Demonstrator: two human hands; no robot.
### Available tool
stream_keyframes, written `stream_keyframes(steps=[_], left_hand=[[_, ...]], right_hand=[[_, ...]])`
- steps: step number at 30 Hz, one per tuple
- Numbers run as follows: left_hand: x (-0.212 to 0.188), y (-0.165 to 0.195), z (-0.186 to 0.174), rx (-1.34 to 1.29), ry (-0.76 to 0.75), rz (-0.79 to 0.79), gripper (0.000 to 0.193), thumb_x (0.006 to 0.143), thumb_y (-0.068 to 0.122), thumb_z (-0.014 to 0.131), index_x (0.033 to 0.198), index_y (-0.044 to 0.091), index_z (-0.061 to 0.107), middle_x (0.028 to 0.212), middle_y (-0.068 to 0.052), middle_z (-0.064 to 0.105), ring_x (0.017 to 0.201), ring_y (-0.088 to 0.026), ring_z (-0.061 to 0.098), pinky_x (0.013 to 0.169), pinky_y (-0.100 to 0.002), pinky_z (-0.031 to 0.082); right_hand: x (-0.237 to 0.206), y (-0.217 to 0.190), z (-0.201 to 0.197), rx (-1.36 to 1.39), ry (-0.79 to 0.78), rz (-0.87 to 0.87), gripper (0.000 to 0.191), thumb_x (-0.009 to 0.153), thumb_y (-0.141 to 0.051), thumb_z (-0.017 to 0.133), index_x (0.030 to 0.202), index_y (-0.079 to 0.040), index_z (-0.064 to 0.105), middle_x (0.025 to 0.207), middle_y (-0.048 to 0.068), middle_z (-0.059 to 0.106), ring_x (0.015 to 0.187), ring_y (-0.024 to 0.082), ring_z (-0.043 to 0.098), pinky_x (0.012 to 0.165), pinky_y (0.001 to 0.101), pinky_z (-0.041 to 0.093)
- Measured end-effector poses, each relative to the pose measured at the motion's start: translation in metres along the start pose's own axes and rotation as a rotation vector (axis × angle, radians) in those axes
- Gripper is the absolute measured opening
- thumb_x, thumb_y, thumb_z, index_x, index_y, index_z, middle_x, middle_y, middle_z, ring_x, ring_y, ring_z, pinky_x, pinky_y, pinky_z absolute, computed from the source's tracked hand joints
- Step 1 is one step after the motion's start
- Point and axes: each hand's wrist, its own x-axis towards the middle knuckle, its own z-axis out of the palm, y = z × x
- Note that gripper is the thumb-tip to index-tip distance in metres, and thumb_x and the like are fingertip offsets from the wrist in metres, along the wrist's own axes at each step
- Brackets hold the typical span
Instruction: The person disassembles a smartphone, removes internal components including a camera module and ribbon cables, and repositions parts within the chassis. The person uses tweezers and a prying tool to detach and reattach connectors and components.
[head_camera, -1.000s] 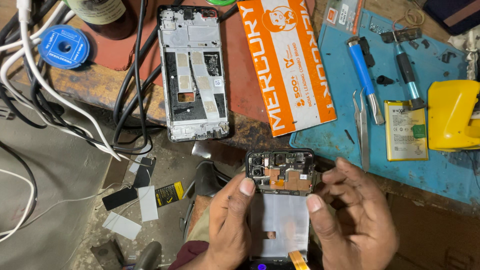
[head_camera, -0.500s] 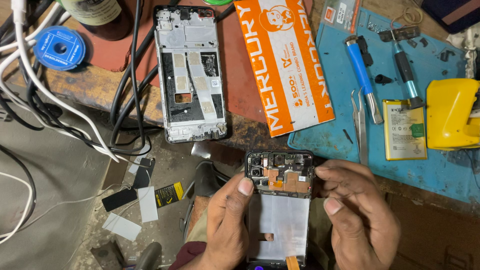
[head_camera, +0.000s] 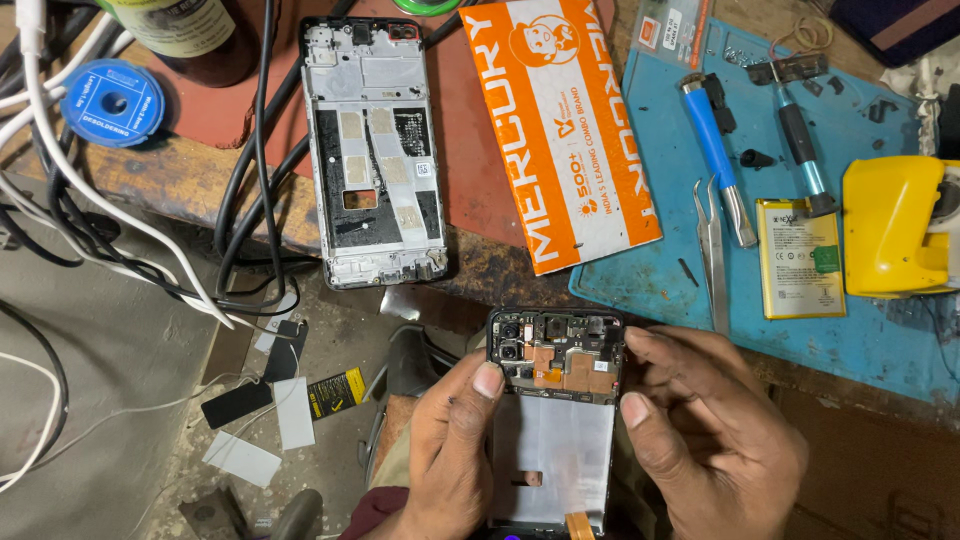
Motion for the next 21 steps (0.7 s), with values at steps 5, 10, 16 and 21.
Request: stream_keyframes(steps=[5,10,16,21], left_hand=[[-0.001,-0.001,0.0,-0.038,-0.018,0.001,0.046,0.109,0.025,0.048,0.132,-0.013,0.061,0.123,-0.018,0.07,0.114,-0.02,0.062,0.104,-0.036,0.045],[-0.002,-0.001,0.003,-0.016,-0.02,0.032,0.045,0.109,0.023,0.049,0.131,-0.014,0.062,0.124,-0.018,0.069,0.117,-0.021,0.061,0.106,-0.036,0.044],[-0.004,0.008,0.005,0.089,-0.085,0.052,0.045,0.111,0.025,0.047,0.127,-0.013,0.066,0.116,-0.015,0.071,0.109,-0.018,0.061,0.1,-0.034,0.046],[-0.003,0.012,0.009,0.084,-0.082,0.053,0.044,0.11,0.025,0.047,0.125,-0.012,0.066,0.113,-0.014,0.07,0.106,-0.016,0.06,0.097,-0.032,0.045]], right_hand=[[-0.002,0.002,0.002,-0.004,0.049,0.055,0.036,0.085,-0.002,0.077,0.12,0.002,0.072,0.121,0.019,0.071,0.089,0.011,0.066,0.069,0.0227,0.056],[-0.001,0.005,-0.001,0.045,0.084,0.05,0.028,0.087,0.0,0.077,0.114,0.004,0.073,0.116,0.018,0.074,0.09,0.011,0.068,0.075,0.0228,0.056],[-0.001,0.005,0.004,0.057,0.16,0.066,0.023,0.088,0.002,0.078,0.11,0.006,0.073,0.107,0.018,0.077,0.094,0.013,0.072,0.082,0.0236,0.058],[-0.002,0.002,0.007,0.02,0.227,0.134,0.025,0.087,0.004,0.08,0.112,0.007,0.075,0.098,0.018,0.077,0.082,0.013,0.069,0.072,0.0226,0.054]])
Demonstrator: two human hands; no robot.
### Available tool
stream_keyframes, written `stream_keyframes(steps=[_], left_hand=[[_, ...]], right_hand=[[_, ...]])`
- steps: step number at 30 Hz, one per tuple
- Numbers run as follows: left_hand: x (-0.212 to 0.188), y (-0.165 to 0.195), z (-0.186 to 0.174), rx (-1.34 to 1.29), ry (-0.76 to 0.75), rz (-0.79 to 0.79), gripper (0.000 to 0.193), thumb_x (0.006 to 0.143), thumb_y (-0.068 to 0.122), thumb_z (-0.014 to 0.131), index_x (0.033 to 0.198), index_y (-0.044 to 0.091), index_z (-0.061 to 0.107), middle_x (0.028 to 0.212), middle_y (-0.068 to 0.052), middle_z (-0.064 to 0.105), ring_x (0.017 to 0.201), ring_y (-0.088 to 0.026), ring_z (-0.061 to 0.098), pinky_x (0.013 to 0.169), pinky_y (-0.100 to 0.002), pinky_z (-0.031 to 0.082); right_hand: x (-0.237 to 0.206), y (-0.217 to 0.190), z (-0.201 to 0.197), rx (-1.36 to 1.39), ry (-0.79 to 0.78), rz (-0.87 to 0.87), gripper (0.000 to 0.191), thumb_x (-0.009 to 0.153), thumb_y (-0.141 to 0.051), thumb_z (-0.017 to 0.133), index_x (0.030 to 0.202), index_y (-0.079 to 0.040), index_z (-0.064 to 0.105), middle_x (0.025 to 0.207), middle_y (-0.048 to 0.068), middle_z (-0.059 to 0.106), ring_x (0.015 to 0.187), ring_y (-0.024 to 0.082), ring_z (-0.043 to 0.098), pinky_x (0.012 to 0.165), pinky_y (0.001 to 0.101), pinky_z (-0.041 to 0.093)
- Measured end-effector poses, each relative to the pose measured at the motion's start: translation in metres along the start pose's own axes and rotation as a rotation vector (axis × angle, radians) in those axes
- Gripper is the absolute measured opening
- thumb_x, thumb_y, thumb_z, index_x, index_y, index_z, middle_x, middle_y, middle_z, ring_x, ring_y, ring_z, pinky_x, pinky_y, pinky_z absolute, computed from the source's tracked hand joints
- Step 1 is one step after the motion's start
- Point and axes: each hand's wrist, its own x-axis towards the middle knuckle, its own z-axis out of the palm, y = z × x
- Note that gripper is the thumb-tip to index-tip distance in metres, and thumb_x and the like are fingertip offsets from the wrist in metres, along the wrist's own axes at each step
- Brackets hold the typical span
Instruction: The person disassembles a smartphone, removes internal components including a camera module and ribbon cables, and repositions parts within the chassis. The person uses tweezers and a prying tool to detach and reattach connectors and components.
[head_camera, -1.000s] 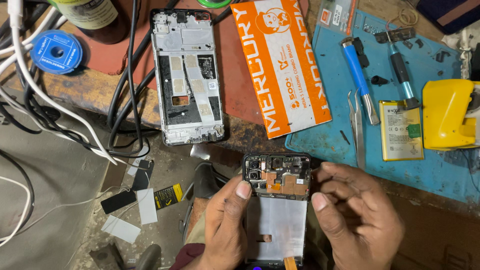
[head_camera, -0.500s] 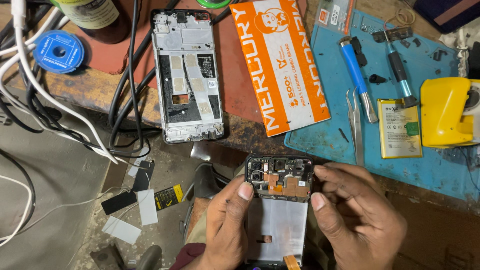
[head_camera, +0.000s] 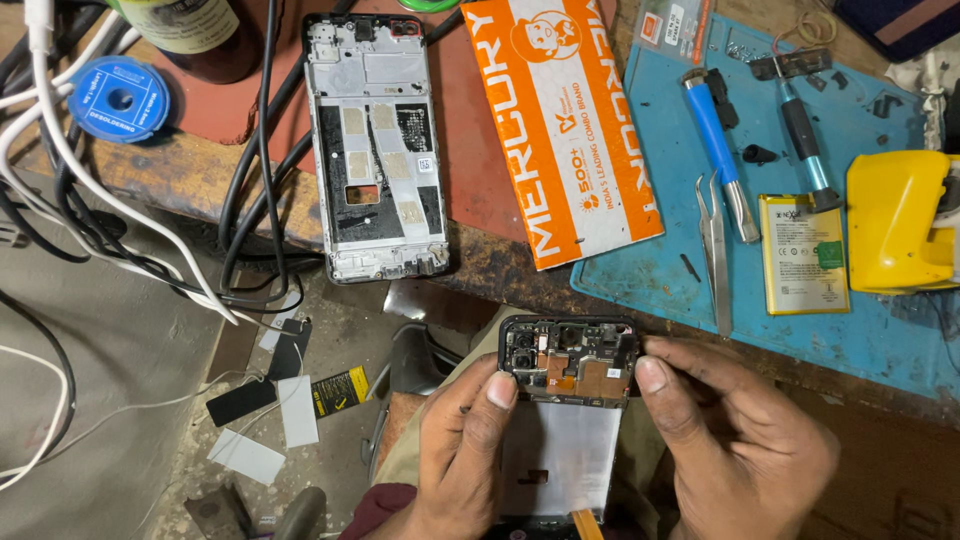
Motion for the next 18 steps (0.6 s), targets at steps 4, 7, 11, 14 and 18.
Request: stream_keyframes(steps=[4,7,11,14,18], left_hand=[[0.0,0.002,0.0,0.084,-0.002,0.016,0.045,0.111,0.027,0.047,0.125,-0.011,0.067,0.111,-0.013,0.071,0.104,-0.016,0.061,0.096,-0.032,0.047],[-0.001,0.001,-0.002,0.11,-0.005,0.014,0.046,0.111,0.027,0.047,0.125,-0.012,0.068,0.11,-0.013,0.072,0.102,-0.016,0.061,0.093,-0.032,0.047],[-0.001,-0.005,-0.002,-0.05,0.006,-0.006,0.044,0.111,0.024,0.048,0.128,-0.013,0.064,0.118,-0.015,0.069,0.111,-0.018,0.06,0.101,-0.033,0.045],[0.001,-0.008,-0.003,-0.164,0.031,-0.051,0.045,0.109,0.023,0.048,0.132,-0.014,0.06,0.124,-0.017,0.068,0.116,-0.02,0.06,0.105,-0.036,0.044],[0.001,-0.009,-0.004,-0.17,0.029,-0.042,0.047,0.11,0.024,0.048,0.135,-0.015,0.058,0.129,-0.019,0.067,0.121,-0.022,0.059,0.108,-0.037,0.043]], right_hand=[[0.0,-0.003,0.0,-0.046,-0.008,0.001,0.028,0.086,0.005,0.079,0.114,0.007,0.074,0.097,0.017,0.077,0.083,0.013,0.071,0.077,0.0235,0.057],[0.0,-0.002,0.001,-0.066,-0.014,-0.044,0.028,0.087,0.006,0.078,0.114,0.008,0.072,0.099,0.016,0.076,0.087,0.014,0.072,0.081,0.0247,0.059],[0.002,0.006,0.003,0.018,-0.003,-0.099,0.022,0.09,0.007,0.076,0.111,0.008,0.07,0.106,0.015,0.075,0.093,0.014,0.071,0.083,0.0247,0.058],[0.007,0.014,-0.004,-0.032,-0.102,-0.182,0.012,0.093,0.008,0.072,0.105,0.007,0.071,0.105,0.015,0.072,0.094,0.013,0.068,0.087,0.0248,0.055],[0.009,0.022,-0.01,-0.067,-0.184,-0.196,0.01,0.094,0.004,0.066,0.101,0.005,0.072,0.097,0.012,0.07,0.089,0.012,0.065,0.082,0.022,0.053]])
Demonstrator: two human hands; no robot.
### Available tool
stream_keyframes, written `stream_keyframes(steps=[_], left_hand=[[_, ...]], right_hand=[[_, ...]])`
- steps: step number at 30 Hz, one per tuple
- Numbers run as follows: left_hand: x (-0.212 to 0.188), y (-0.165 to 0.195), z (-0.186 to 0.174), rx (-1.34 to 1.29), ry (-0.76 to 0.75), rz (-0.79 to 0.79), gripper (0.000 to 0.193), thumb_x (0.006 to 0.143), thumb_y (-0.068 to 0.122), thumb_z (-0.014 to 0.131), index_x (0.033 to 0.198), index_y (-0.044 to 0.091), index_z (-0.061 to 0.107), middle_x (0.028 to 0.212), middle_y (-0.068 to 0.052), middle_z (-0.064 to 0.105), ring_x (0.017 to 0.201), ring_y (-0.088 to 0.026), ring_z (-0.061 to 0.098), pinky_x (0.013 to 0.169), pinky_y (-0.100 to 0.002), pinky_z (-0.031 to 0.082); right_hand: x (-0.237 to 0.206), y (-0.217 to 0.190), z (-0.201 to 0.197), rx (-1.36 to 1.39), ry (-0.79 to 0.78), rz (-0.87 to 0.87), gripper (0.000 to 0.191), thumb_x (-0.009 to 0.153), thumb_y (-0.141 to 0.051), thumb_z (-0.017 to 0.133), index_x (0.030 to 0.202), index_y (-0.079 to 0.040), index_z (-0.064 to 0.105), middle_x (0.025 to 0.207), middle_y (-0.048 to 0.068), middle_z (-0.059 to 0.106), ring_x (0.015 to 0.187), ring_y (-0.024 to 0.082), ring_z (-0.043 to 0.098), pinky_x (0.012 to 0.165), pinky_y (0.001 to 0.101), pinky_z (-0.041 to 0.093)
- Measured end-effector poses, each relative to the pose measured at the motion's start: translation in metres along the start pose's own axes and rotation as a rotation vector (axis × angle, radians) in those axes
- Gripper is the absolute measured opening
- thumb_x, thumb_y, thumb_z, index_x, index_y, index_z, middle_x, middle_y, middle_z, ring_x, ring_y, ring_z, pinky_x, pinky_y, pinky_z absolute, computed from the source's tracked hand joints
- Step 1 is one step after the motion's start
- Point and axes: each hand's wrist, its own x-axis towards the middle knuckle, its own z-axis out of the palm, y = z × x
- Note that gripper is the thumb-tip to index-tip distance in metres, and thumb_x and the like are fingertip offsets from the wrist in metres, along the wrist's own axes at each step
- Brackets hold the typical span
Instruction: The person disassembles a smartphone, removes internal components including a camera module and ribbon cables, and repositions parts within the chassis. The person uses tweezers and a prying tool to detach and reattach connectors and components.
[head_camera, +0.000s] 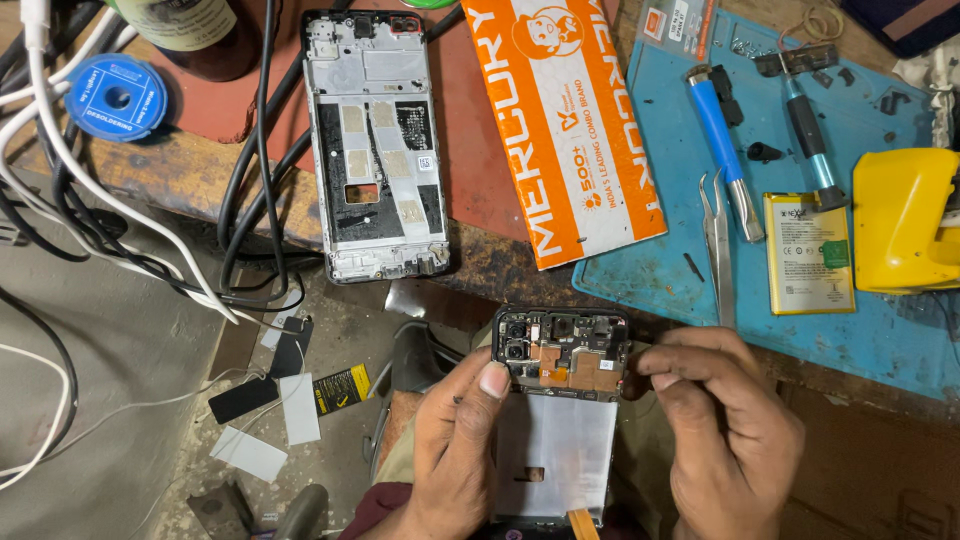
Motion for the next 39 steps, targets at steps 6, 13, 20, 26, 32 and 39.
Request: stream_keyframes(steps=[6,13,20,26,32,39], left_hand=[[-0.001,0.003,-0.002,0.128,-0.009,0.009,0.047,0.11,0.025,0.048,0.133,-0.013,0.061,0.124,-0.016,0.069,0.116,-0.019,0.06,0.104,-0.034,0.045],[0.001,0.005,0.0,0.204,-0.006,0.017,0.047,0.112,0.027,0.048,0.128,-0.014,0.066,0.112,-0.013,0.068,0.104,-0.016,0.058,0.093,-0.032,0.045],[0.001,0.005,0.003,0.168,0.0,0.014,0.045,0.11,0.026,0.049,0.128,-0.012,0.065,0.115,-0.013,0.069,0.107,-0.015,0.059,0.096,-0.031,0.045],[0.0,0.007,0.005,0.242,-0.02,0.025,0.045,0.11,0.026,0.048,0.127,-0.011,0.066,0.113,-0.011,0.071,0.105,-0.013,0.06,0.094,-0.03,0.046],[0.0,0.012,0.006,0.283,-0.039,0.013,0.044,0.111,0.027,0.047,0.124,-0.01,0.067,0.109,-0.01,0.071,0.1,-0.013,0.061,0.09,-0.029,0.048],[0.001,0.014,0.006,0.341,-0.034,0.003,0.043,0.109,0.027,0.048,0.122,-0.009,0.067,0.107,-0.009,0.072,0.097,-0.012,0.062,0.087,-0.028,0.049]], right_hand=[[-0.006,0.001,0.001,-0.03,0.036,0.022,0.017,0.084,-0.007,0.08,0.094,0.004,0.072,0.102,0.012,0.068,0.09,0.013,0.065,0.076,0.0252,0.054],[-0.01,0.01,-0.005,0.017,0.022,-0.031,0.014,0.087,0.0,0.08,0.082,0.003,0.067,0.093,0.015,0.072,0.08,0.012,0.067,0.074,0.0241,0.055],[-0.006,0.02,-0.001,0.279,-0.048,-0.136,0.041,0.085,0.016,0.066,0.12,-0.001,0.052,0.121,0.024,0.061,0.118,0.024,0.064,0.097,0.0332,0.061],[-0.009,0.009,0.002,0.128,-0.115,-0.247,0.057,0.09,0.016,0.053,0.143,-0.004,0.044,0.146,0.035,0.051,0.142,0.039,0.053,0.114,0.0476,0.051],[0.003,0.009,0.007,0.111,-0.064,-0.435,0.104,0.07,-0.008,0.083,0.158,-0.015,0.028,0.138,0.035,0.053,0.131,0.035,0.059,0.112,0.0519,0.054],[0.013,0.001,0.003,0.018,-0.128,-0.466,0.113,0.072,-0.007,0.087,0.161,-0.019,0.019,0.13,0.035,0.059,0.117,0.034,0.069,0.101,0.0477,0.066]])
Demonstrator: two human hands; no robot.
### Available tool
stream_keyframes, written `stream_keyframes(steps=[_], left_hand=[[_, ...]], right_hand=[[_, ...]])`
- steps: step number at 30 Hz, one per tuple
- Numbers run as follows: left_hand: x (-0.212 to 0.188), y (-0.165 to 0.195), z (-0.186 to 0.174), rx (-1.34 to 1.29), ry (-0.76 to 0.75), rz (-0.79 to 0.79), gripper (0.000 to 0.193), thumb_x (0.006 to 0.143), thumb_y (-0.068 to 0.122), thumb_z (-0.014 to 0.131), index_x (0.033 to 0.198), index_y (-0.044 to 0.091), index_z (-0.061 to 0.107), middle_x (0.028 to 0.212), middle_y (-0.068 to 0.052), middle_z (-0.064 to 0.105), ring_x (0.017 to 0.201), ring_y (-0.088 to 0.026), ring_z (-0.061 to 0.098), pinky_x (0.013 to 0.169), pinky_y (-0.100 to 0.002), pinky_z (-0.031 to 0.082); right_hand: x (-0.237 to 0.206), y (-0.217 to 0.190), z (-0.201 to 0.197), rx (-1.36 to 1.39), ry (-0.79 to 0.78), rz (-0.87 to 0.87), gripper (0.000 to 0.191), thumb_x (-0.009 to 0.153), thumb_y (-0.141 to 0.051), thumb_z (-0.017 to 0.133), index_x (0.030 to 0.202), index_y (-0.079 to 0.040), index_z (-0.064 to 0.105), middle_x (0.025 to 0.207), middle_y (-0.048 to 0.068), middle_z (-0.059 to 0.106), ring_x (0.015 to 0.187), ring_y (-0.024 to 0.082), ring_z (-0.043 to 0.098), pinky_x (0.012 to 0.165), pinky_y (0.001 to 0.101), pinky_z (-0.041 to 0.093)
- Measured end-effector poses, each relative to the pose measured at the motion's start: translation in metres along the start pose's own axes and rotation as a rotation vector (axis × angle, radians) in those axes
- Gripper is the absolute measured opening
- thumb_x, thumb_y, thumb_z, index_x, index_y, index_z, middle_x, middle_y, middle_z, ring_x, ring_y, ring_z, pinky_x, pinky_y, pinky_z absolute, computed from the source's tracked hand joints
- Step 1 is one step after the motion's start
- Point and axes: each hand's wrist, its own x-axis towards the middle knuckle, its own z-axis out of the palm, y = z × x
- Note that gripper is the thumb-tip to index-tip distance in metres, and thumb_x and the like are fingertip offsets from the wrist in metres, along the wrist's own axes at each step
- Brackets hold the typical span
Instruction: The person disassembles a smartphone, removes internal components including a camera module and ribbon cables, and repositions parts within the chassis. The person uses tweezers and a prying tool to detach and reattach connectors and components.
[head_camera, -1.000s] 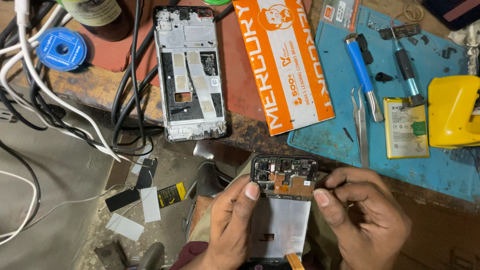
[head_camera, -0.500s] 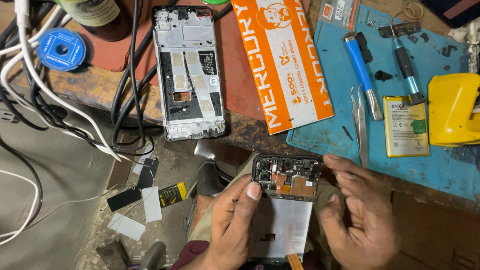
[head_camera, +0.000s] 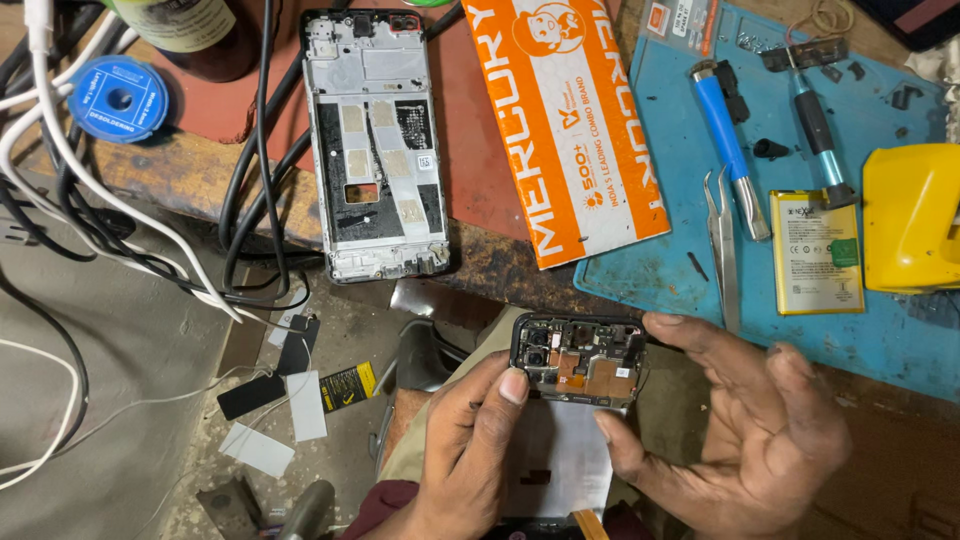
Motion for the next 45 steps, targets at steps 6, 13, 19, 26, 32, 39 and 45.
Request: stream_keyframes(steps=[6,13,19,26,32,39,45], left_hand=[[0.0,0.0,-0.001,0.021,0.012,-0.055,0.042,0.108,0.026,0.049,0.121,-0.009,0.069,0.101,-0.008,0.071,0.09,-0.011,0.059,0.081,-0.027,0.049],[-0.002,-0.002,-0.001,-0.002,0.024,-0.074,0.042,0.109,0.025,0.05,0.121,-0.009,0.07,0.096,-0.006,0.067,0.085,-0.009,0.053,0.075,-0.027,0.044],[0.0,0.001,0.0,0.027,-0.006,-0.062,0.042,0.108,0.026,0.048,0.12,-0.009,0.069,0.099,-0.005,0.07,0.089,-0.009,0.057,0.079,-0.026,0.047],[0.001,0.005,0.002,-0.009,-0.023,-0.101,0.041,0.109,0.026,0.047,0.119,-0.008,0.068,0.101,-0.006,0.07,0.091,-0.01,0.058,0.081,-0.027,0.048],[0.002,0.001,0.001,-0.144,-0.025,-0.142,0.042,0.11,0.025,0.045,0.121,-0.009,0.065,0.107,-0.008,0.067,0.098,-0.011,0.056,0.088,-0.028,0.046],[0.005,0.002,0.001,-0.072,-0.021,-0.121,0.043,0.11,0.027,0.043,0.118,-0.008,0.067,0.107,-0.008,0.068,0.099,-0.012,0.058,0.09,-0.029,0.047],[0.006,0.004,0.0,-0.036,-0.03,-0.082,0.044,0.111,0.027,0.043,0.117,-0.008,0.068,0.104,-0.007,0.07,0.097,-0.012,0.059,0.089,-0.029,0.049]], right_hand=[[0.01,0.0,-0.007,-0.082,-0.067,-0.102,0.115,0.072,-0.007,0.088,0.158,-0.018,0.012,0.118,0.032,0.065,0.109,0.027,0.073,0.093,0.0419,0.066],[0.005,0.003,-0.011,-0.092,-0.085,-0.016,0.119,0.068,-0.007,0.089,0.158,-0.014,0.012,0.116,0.03,0.068,0.111,0.035,0.07,0.101,0.0496,0.06],[0.006,0.005,-0.013,-0.185,-0.082,-0.081,0.116,0.068,-0.012,0.09,0.16,-0.016,0.021,0.115,0.031,0.067,0.111,0.035,0.07,0.099,0.0476,0.06],[0.009,0.001,-0.018,-0.239,-0.144,-0.121,0.107,0.076,-0.015,0.089,0.16,-0.022,0.024,0.113,0.018,0.071,0.11,0.035,0.073,0.098,0.0472,0.062],[0.018,0.002,-0.021,-0.258,-0.212,-0.236,0.095,0.079,-0.011,0.088,0.156,-0.017,0.032,0.104,0.013,0.074,0.101,0.029,0.075,0.094,0.0502,0.06],[0.019,-0.01,-0.016,-0.389,-0.19,-0.237,0.066,0.079,-0.008,0.087,0.129,-0.013,0.043,0.1,0.014,0.075,0.098,0.029,0.076,0.089,0.0464,0.059],[0.022,-0.007,-0.018,-0.415,-0.195,-0.289,0.061,0.079,-0.011,0.088,0.124,-0.012,0.047,0.098,0.014,0.076,0.1,0.033,0.076,0.087,0.044,0.064]])
